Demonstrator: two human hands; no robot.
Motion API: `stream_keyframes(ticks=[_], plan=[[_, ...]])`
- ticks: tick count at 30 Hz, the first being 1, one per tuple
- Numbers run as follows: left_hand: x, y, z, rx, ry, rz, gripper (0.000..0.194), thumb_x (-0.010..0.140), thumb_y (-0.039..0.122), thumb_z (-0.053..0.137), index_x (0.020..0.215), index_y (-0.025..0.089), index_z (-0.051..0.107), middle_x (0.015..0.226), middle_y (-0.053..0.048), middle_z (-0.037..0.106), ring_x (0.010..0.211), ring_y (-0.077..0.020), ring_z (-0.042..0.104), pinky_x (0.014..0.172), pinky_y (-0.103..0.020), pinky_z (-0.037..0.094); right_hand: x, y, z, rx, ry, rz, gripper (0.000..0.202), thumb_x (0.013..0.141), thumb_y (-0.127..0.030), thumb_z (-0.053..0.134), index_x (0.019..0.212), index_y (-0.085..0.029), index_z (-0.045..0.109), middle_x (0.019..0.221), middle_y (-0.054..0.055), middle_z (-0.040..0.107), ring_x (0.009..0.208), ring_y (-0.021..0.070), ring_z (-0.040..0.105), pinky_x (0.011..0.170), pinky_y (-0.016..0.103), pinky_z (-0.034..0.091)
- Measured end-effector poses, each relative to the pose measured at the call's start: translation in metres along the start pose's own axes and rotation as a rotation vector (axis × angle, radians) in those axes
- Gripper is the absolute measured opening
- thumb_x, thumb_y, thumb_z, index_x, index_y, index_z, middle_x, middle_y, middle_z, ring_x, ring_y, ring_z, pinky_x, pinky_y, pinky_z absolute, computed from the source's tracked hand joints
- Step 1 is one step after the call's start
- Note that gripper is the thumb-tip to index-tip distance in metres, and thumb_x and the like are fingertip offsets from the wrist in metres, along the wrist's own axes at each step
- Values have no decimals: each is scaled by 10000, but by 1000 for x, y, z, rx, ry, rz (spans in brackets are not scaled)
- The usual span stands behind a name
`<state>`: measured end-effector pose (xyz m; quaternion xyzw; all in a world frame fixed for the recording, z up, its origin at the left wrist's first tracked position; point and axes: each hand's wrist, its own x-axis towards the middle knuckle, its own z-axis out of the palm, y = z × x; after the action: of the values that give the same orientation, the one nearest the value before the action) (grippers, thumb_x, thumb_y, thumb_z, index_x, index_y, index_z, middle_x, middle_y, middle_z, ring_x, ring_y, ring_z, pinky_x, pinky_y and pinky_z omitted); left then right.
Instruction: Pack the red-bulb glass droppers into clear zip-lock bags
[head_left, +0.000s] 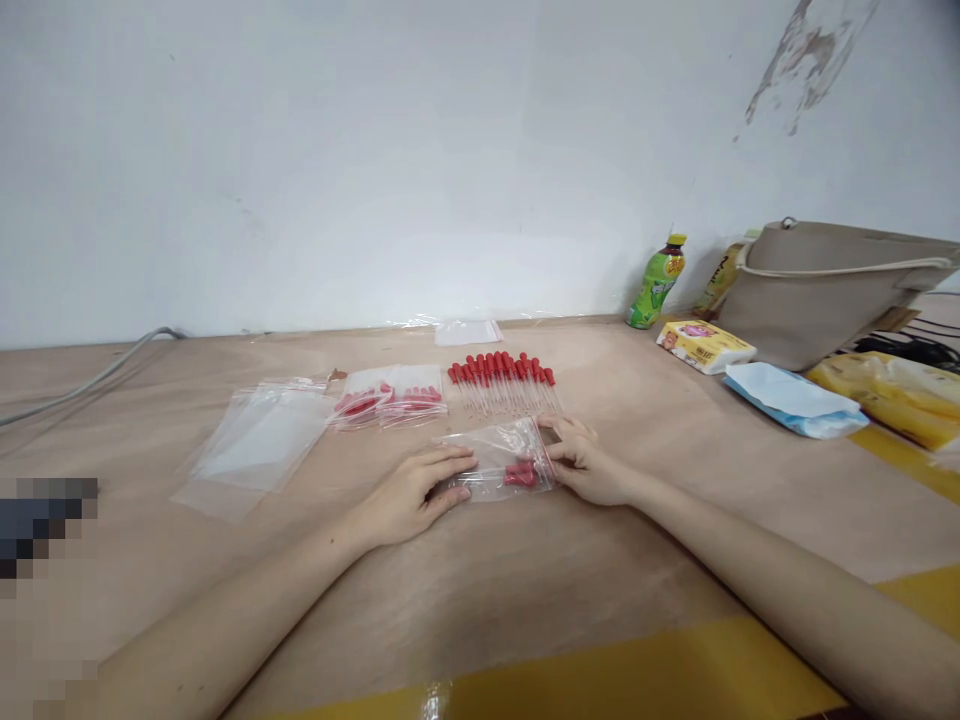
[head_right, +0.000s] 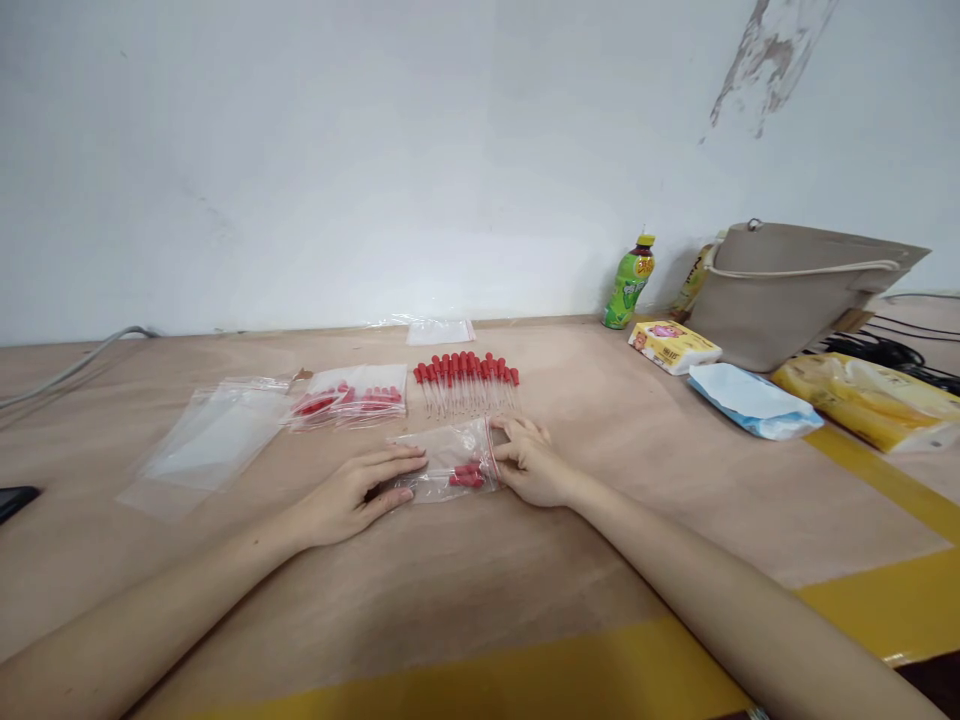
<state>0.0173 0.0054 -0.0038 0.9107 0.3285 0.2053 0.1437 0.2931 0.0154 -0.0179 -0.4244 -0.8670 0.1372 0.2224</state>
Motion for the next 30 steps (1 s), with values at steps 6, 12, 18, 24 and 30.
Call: stream_keyframes(ticks=[6, 12, 18, 24, 30], plan=[[0, 0, 0, 4, 3, 10, 344, 883, 320, 475, 1206, 211, 523, 1229, -70, 535, 1142, -201, 481, 968, -380, 386, 0, 4, 5, 42, 149, 62, 128, 763, -321, 573, 755, -258, 684, 1097, 47, 559, 1061, 231, 466, 921, 442, 292], [0, 0, 0, 9, 3, 9, 345, 883, 325, 474, 1207, 216, 522, 1234, -67, 531, 1145, -203, 479, 969, -383, 385, 0, -3, 7, 16, 177, 64, 129, 773, -305, 552, 751, -253, 668, 1024, 36, 588, 986, 213, 496, 861, 416, 318], [1, -1, 1, 8, -12, -8, 349, 882, 321, 473, 1213, 221, 521, 1255, -61, 515, 1161, -203, 464, 979, -379, 375, 12, 26, -5, -18, 335, 259, 181, 744, -361, 557, 702, -218, 658, 861, 40, 639, 866, 201, 550, 805, 367, 381], [1, -1, 1, 1, -18, -10, 348, 880, 307, 475, 1213, 216, 519, 1258, -60, 513, 1166, -202, 461, 980, -389, 373, 53, 76, -16, 25, 426, 672, 268, 705, -382, 562, 866, -181, 640, 811, 41, 661, 716, 160, 587, 649, 269, 420], [2, -1, 2, -10, -5, 9, 350, 876, 307, 486, 1214, 222, 517, 1255, -61, 515, 1157, -201, 470, 983, -394, 370, 80, 97, -18, -14, 372, 783, 366, 653, -505, 593, 857, -205, 643, 872, 44, 666, 791, 188, 597, 678, 282, 422]])
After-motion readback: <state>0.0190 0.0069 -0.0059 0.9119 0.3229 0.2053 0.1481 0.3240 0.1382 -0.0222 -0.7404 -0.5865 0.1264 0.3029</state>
